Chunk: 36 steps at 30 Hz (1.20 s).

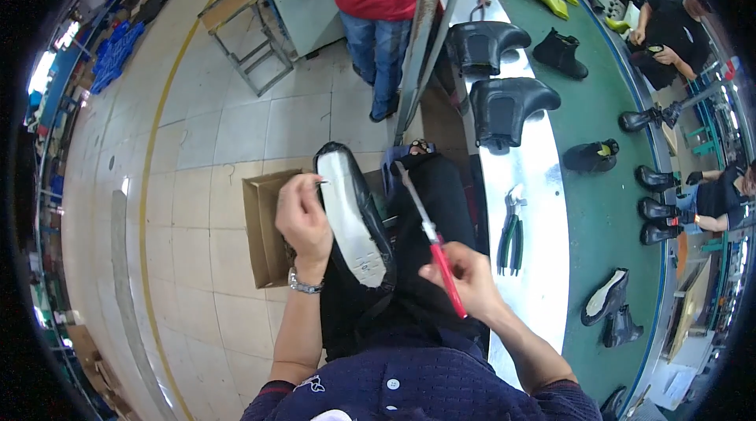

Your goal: The person is finishing a leather boot by trimming excess material and smoothing the sole.

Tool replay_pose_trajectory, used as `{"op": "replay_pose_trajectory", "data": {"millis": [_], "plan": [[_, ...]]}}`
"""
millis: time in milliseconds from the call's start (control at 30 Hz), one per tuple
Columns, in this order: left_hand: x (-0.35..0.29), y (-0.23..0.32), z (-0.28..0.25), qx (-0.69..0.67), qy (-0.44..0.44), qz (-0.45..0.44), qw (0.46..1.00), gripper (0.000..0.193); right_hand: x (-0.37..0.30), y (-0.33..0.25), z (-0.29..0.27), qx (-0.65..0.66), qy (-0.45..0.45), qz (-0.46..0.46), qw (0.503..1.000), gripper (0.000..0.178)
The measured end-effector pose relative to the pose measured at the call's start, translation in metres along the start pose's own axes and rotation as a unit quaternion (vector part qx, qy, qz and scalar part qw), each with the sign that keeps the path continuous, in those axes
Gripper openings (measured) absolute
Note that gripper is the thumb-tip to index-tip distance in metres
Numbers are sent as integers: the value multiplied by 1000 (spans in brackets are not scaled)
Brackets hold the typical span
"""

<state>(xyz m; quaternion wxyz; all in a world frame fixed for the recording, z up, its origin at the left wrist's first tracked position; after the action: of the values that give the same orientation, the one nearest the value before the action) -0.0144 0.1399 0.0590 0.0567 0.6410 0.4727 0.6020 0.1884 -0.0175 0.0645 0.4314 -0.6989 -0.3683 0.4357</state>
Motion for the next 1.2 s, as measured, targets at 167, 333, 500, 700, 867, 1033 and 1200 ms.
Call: {"op": "replay_pose_trajectory", "data": {"millis": [167,333,500,700,867,1033,1200], "plan": [[71,42,-25,-175,146,-21,974,13,-23,65,-113,-285,324,-32,902,39],[91,12,-54,-45,161,-2,986,15,-68,144,-191,-417,448,56,789,45],[20,-103,-76,226,-131,-201,944,26,-79,183,-210,-439,458,66,770,40],[-11,-54,-39,106,-138,-66,983,51,-9,124,-158,-388,415,-97,818,36],[-19,37,31,58,-345,222,910,42,35,120,-118,-403,365,-69,836,50],[-13,47,104,24,-374,239,896,43,49,142,-127,-419,329,-60,844,44],[38,4,157,-136,-566,26,813,49,55,140,-148,158,211,192,945,40]]}}
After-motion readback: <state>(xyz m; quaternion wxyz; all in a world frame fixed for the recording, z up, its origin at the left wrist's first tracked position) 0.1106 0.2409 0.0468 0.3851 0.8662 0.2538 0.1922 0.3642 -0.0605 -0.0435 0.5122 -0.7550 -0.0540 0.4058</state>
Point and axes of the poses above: each hand's wrist, its own x-axis towards the middle knuckle, its own z-axis out of the palm, y = z × x, the point moved 5 cm from there along x, towards the middle knuckle, and after that the axes turned 9 degrees about y, right-handed, at the moved point
